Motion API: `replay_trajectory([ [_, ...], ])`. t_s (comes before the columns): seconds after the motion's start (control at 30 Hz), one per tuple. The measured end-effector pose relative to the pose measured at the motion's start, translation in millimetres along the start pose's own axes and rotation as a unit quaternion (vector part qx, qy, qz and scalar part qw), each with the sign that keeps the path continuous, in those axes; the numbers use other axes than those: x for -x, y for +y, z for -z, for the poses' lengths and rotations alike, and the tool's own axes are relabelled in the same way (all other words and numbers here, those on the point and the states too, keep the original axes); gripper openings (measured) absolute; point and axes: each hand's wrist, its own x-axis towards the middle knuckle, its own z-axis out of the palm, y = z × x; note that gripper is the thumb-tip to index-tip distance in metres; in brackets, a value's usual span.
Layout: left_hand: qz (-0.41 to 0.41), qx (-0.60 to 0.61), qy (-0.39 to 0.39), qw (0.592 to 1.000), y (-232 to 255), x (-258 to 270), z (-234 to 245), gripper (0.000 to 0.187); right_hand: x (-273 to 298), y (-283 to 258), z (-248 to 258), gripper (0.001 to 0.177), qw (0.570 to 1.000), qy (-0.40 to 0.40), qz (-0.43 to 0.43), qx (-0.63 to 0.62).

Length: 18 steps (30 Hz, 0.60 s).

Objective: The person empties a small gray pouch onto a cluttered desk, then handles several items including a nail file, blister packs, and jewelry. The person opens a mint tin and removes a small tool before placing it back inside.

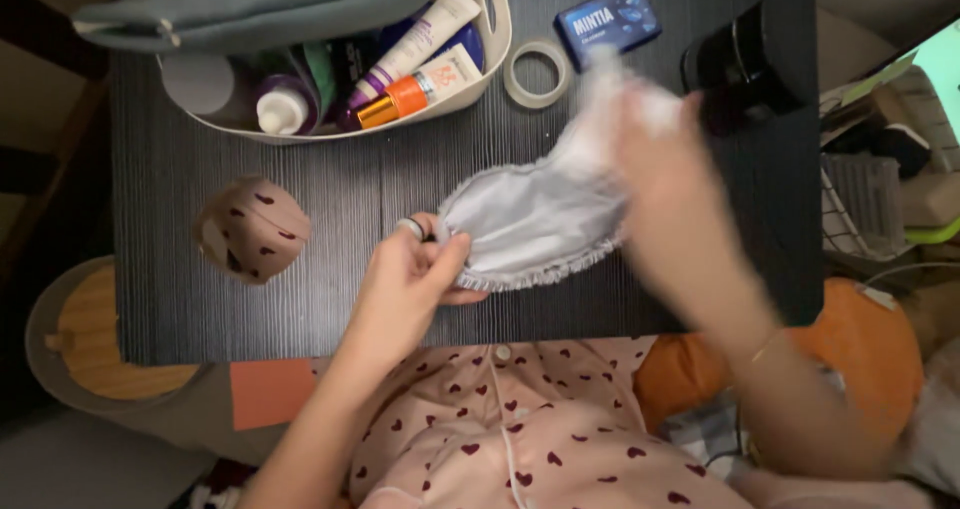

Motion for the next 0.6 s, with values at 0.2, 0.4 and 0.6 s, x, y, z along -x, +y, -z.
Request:
replay_trajectory([
  [0.2,0.016,-0.02,0.008,1.0,0,-6,3,0.022,2,-46,-15,0.078,0.994,-0.026,0.086,-0.066],
  [0.4,0.001,0.003,0.008,1.0,3,-2,-1,0.025,20,-20,3,0.068,0.993,0.042,-0.062,-0.091],
  [0.6,-0.012,-0.018,-0.003,1.0,11,-2,-1,0.028,41,-40,-9,0.068,0.993,-0.037,0.059,-0.094],
])
